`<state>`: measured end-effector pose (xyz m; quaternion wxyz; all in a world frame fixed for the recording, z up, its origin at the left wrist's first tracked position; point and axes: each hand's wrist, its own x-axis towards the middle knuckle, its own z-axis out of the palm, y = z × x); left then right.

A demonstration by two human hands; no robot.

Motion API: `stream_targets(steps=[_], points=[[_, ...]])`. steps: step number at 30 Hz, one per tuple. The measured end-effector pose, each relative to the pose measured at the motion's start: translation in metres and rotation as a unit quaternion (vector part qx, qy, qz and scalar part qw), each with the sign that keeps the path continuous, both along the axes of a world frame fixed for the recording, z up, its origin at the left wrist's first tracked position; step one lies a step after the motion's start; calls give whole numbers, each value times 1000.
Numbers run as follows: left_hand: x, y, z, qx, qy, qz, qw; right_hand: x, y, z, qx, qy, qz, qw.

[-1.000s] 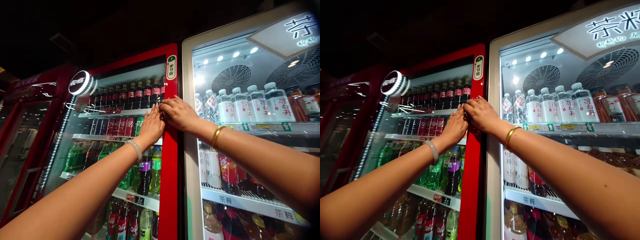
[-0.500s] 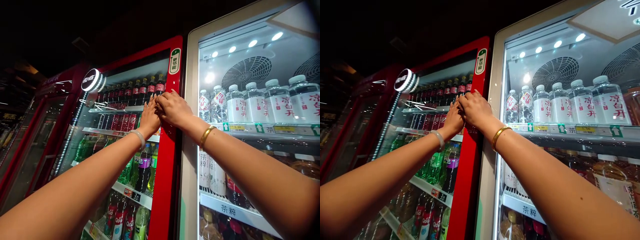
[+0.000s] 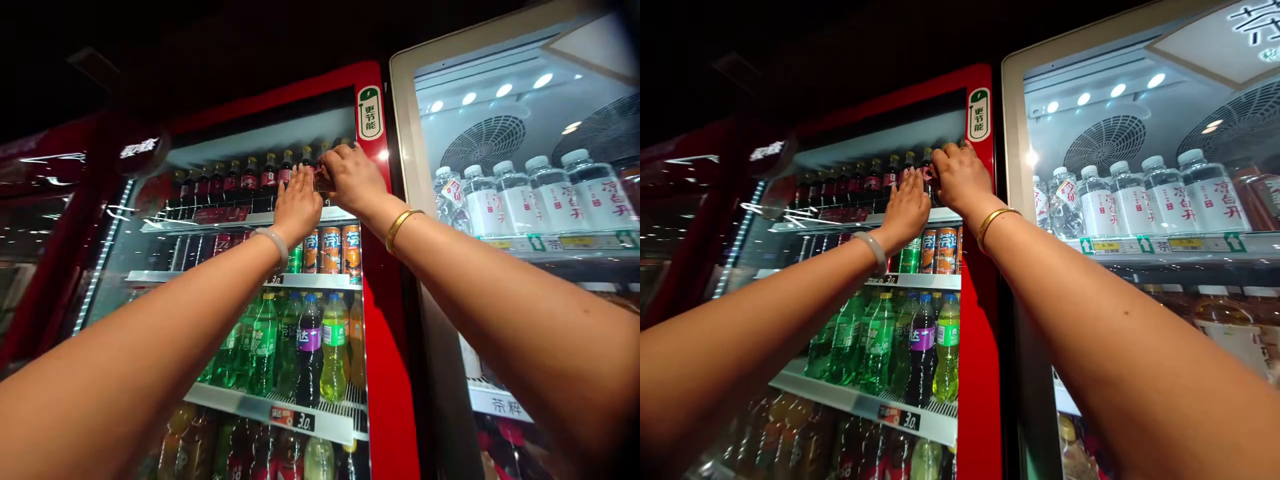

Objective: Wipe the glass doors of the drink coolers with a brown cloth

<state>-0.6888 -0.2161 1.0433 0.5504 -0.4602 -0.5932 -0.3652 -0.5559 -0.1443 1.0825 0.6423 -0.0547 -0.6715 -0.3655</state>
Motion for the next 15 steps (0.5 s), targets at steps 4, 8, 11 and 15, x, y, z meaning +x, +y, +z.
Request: stream_targets(steps=[4,8,11,15], points=[[-33,-16,16,-31,62,-8,998,-33,-16,-19,12,-16,-13,1000],[-72,-34,28,-32,107,-39,993,-28,-22,-36,5,-46,-49,998],[-103,-45,35,-21,92,-64,993,-15,-24,-31,-37,-16,-86,995],[-130,-49,34,-26,66,-83,994,-37,-36,-6,-113,91,-100,984]])
